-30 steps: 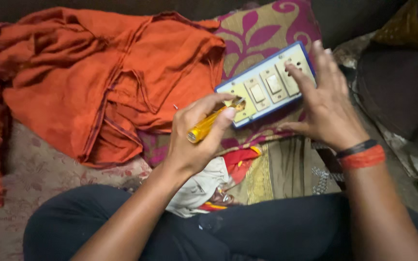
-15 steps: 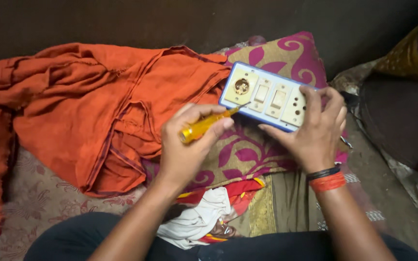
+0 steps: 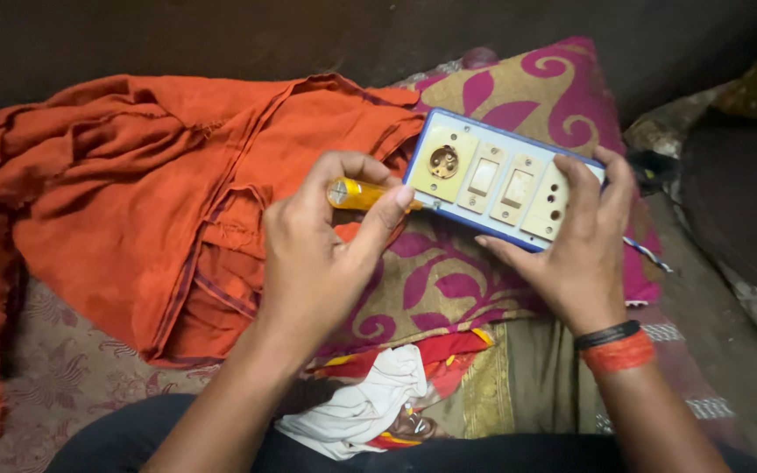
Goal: The person uses a yellow-handled screwdriver to tighten screws on a blue and white electrical switchboard. They repeatedly adjust screws on the socket and switch sections while holding the board steady with the other hand.
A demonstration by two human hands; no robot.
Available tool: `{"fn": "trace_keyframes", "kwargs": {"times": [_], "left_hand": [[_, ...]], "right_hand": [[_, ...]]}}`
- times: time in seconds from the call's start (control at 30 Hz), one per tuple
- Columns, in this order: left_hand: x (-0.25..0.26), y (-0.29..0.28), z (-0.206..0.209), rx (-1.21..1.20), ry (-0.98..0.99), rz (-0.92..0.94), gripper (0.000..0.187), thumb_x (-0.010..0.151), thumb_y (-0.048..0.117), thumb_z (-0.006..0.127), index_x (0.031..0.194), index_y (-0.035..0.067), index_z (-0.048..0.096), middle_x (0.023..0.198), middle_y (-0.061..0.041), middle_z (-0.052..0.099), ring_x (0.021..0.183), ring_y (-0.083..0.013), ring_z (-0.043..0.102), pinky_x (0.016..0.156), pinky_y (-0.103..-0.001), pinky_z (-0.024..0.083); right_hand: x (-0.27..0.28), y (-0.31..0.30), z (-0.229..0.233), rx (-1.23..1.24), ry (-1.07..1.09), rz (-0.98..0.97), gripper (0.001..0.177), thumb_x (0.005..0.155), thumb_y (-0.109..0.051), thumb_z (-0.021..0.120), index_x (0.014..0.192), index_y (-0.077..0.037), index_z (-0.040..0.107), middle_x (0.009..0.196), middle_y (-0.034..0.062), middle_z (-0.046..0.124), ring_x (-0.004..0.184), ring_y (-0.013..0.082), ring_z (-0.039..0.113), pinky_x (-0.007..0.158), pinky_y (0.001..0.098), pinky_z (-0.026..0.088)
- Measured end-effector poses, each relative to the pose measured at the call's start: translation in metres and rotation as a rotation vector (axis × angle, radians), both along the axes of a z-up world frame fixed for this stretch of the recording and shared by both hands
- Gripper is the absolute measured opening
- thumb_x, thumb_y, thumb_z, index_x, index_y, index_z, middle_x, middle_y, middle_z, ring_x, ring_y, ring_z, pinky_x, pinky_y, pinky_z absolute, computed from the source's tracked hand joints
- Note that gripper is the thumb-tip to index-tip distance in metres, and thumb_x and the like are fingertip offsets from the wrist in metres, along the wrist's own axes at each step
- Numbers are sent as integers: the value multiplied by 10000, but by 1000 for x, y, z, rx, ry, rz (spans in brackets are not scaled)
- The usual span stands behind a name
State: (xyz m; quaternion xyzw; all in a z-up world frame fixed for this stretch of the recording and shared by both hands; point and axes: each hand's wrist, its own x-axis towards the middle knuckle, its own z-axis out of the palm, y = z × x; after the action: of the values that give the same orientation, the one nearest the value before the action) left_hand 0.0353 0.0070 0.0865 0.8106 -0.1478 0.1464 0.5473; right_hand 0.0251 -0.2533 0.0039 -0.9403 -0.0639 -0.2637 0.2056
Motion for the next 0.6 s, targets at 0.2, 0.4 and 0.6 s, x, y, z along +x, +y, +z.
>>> {"fn": "trace_keyframes", "kwargs": {"times": [0.2,0.4,0.6], "left_hand": [[7,6,-1,8,-50,-29,140,992,124,724,1061,18,664,958,-70,800,889,-125,812,783,-263,640],[9,8,-11,20,-41,-70,131,996,122,725,1065,27,667,987,-64,801,918,-128,812,807,-267,642],[8,5,-16,20,-92,-98,151,1011,117,733,1090,19,649,1013,-83,788,961,-167,819,833,-281,631]], "right_hand": [[1,-4,-1,-28,20,4,1079,637,-436,990,1477,-76,416,1485,303,343,1427,489,405,1157,602,426],[2,-7,-2,-61,28,20,1092,675,-454,990,1515,-71,407,1473,280,334,1468,471,386,1188,601,432],[2,-5,0,-118,-1,21,1065,650,-425,987,1461,-39,413,1439,282,327,1404,474,385,1109,607,443]]}}
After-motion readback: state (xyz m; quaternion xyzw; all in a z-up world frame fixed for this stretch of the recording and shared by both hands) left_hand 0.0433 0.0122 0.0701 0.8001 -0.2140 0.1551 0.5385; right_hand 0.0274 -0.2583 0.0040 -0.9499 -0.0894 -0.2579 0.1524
